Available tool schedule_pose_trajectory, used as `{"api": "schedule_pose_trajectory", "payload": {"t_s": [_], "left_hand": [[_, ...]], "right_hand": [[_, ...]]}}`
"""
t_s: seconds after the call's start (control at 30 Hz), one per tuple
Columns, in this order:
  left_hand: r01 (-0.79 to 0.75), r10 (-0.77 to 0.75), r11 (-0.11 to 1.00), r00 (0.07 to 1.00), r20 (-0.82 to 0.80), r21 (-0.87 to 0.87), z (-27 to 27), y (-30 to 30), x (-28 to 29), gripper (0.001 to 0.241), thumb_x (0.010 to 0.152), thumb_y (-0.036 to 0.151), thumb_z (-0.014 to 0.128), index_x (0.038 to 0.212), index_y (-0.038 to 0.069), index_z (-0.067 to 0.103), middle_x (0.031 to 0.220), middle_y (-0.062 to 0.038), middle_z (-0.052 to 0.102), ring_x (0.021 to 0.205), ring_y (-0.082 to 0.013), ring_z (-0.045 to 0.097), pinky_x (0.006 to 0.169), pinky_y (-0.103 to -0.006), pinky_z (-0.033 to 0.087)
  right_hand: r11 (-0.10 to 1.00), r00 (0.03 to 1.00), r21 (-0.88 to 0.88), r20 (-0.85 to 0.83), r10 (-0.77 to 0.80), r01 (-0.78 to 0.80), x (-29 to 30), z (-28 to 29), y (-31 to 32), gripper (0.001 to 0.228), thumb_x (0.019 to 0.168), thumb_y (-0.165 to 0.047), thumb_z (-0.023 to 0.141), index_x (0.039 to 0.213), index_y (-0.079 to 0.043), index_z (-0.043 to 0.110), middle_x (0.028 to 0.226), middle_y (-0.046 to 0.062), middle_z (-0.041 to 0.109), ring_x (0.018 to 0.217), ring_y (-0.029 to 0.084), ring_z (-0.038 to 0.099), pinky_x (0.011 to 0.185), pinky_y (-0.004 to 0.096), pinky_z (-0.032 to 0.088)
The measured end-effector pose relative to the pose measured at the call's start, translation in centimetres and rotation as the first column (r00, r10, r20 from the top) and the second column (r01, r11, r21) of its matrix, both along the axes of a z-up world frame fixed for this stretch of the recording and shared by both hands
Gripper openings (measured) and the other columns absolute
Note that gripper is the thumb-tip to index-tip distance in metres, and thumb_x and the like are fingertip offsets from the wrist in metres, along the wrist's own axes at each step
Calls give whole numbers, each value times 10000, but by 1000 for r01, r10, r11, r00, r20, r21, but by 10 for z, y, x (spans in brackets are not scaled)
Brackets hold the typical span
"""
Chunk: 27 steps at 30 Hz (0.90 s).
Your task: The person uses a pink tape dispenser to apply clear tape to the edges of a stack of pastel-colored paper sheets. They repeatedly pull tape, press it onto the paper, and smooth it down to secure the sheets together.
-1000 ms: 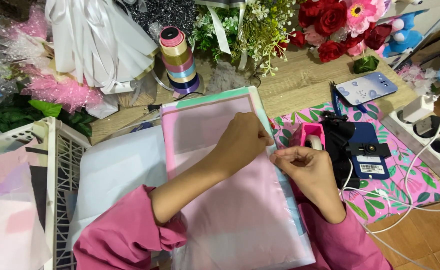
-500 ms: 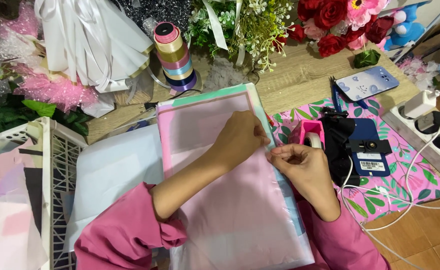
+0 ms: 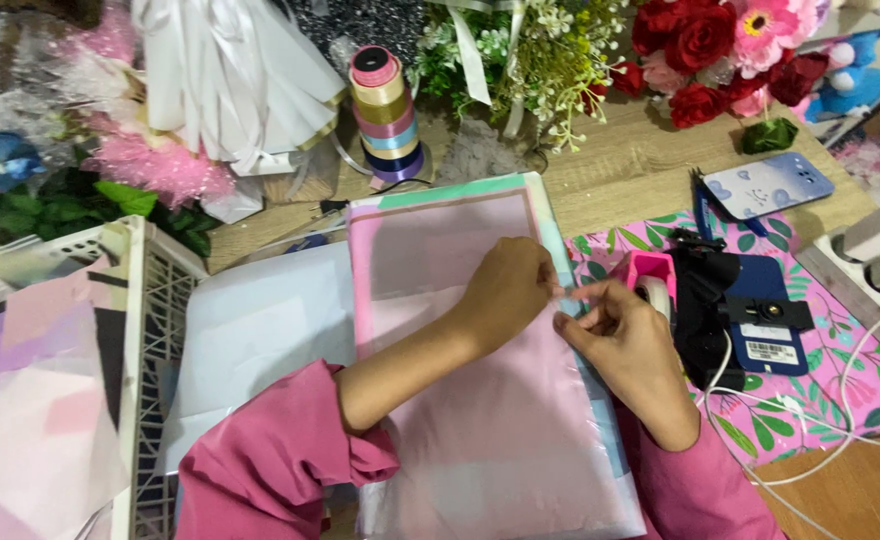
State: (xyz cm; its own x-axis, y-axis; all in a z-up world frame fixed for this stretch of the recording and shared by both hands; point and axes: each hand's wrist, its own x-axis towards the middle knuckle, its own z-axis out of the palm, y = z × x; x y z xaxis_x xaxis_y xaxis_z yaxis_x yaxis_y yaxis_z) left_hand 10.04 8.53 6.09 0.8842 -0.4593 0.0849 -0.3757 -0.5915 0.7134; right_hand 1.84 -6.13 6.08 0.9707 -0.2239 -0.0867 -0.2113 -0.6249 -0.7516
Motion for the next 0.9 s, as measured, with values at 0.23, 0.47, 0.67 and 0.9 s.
{"api": "schedule_pose_trajectory", "payload": {"t_s": [0.23,0.47,0.67,0.9], "left_hand": [[-14,16,1000,996,82,-16,8,4,-16,104,792,-45,647,727,-25,726,726,-230,692,776,-438,738,699,-466,613],[-80,59,995,948,314,53,-27,-7,-5,45,757,36,733,729,3,735,794,-172,658,810,-354,717,727,-396,616],[-215,139,973,845,516,89,-26,-11,-8,462,620,218,899,941,-1,649,962,-150,586,944,-353,646,826,-445,576],[-243,61,960,662,747,137,-36,-5,0,319,643,383,831,766,99,752,874,-103,679,935,-312,599,776,-461,474]], "right_hand": [[996,999,-89,27,22,-19,-10,9,8,259,772,-327,841,964,-156,813,747,73,768,742,275,741,699,415,571],[898,949,-428,230,217,-101,-23,-12,-1,225,913,-299,705,1104,-259,817,986,81,744,986,308,698,848,418,586],[714,839,-661,236,490,-231,-42,10,4,344,990,-318,555,1195,-151,775,1245,84,702,1191,333,624,1004,501,537],[779,775,-457,255,578,-430,-66,31,-8,609,966,-376,560,1454,-12,523,1380,205,591,1315,345,503,1133,434,367]]}}
